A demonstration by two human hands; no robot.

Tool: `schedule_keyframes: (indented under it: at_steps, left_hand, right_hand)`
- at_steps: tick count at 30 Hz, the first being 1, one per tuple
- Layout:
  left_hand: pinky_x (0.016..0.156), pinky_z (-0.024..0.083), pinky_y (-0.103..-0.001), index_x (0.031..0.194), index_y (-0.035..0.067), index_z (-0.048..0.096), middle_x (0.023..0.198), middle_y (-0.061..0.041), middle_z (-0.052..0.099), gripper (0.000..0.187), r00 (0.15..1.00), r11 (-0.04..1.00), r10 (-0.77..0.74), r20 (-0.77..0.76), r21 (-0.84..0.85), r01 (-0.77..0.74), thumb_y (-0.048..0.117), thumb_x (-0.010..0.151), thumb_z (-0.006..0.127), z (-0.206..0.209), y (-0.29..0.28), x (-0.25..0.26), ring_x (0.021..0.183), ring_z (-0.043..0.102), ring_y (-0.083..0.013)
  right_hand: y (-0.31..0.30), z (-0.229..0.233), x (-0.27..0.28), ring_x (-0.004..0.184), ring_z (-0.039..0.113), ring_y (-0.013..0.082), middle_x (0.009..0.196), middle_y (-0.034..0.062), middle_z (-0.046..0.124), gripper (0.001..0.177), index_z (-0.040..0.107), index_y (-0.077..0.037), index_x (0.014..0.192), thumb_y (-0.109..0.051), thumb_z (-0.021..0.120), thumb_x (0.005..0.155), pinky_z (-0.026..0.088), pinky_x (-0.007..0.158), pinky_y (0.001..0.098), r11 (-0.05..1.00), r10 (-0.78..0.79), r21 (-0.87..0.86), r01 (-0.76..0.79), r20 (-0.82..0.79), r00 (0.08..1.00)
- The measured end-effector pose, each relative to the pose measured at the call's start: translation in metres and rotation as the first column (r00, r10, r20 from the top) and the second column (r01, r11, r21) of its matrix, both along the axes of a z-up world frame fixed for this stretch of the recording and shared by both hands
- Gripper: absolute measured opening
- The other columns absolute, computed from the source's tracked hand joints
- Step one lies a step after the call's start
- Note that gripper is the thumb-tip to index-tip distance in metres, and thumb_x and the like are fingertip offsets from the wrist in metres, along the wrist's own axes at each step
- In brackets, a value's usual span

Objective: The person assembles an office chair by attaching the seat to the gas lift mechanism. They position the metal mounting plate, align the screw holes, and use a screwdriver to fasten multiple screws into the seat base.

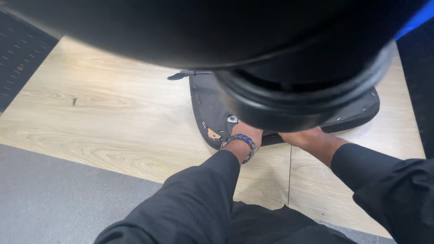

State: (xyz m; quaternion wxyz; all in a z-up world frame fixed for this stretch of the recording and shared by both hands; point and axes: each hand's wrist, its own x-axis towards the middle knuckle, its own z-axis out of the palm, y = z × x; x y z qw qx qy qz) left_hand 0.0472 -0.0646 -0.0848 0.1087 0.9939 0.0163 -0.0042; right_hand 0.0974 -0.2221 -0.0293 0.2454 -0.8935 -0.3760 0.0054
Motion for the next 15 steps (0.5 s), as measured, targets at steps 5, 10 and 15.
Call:
schedule_keyframes:
  at_steps: [5, 10, 15]
  left_hand:
    - [0.096, 0.052, -0.043, 0.12, 0.008, 0.058, 0.116, -0.018, 0.071, 0.028, 0.86, 0.677, 0.405, -0.311, -0.53, -0.511, 0.024, 0.097, 0.063, 0.01, 0.001, 0.001, 0.112, 0.068, -0.0328]
    - [0.092, 0.054, -0.046, 0.115, 0.007, 0.064, 0.112, -0.016, 0.074, 0.028, 0.839, 0.735, 0.497, -0.22, -0.408, -0.542, 0.028, 0.096, 0.063, 0.031, 0.002, 0.002, 0.111, 0.069, -0.0344]
    - [0.091, 0.054, -0.047, 0.118, 0.0, 0.06, 0.111, -0.023, 0.071, 0.061, 0.801, 0.707, 0.559, -0.212, -0.383, -0.595, 0.055, 0.093, 0.067, 0.05, -0.003, -0.001, 0.107, 0.069, -0.0386]
  right_hand:
    - [0.009, 0.015, -0.005, 0.118, 0.06, 0.0371, 0.123, 0.0206, 0.063, 0.051, 0.06, 0.0, 0.13, -0.025, 0.074, 0.088, 0.048, 0.102, 0.0449, 0.956, -0.254, -0.206, 0.208, -0.233, 0.939]
    - [0.012, 0.024, -0.012, 0.113, 0.062, 0.0358, 0.118, 0.0189, 0.063, 0.063, 0.052, -0.001, 0.141, -0.021, 0.073, 0.084, 0.049, 0.099, 0.0442, 0.978, -0.209, -0.081, 0.194, -0.321, 0.924]
    - [0.004, 0.017, 0.001, 0.111, 0.065, 0.0316, 0.12, 0.0154, 0.063, 0.065, 0.05, -0.006, 0.145, -0.013, 0.069, 0.083, 0.05, 0.098, 0.0416, 0.985, -0.17, -0.047, 0.166, -0.42, 0.891]
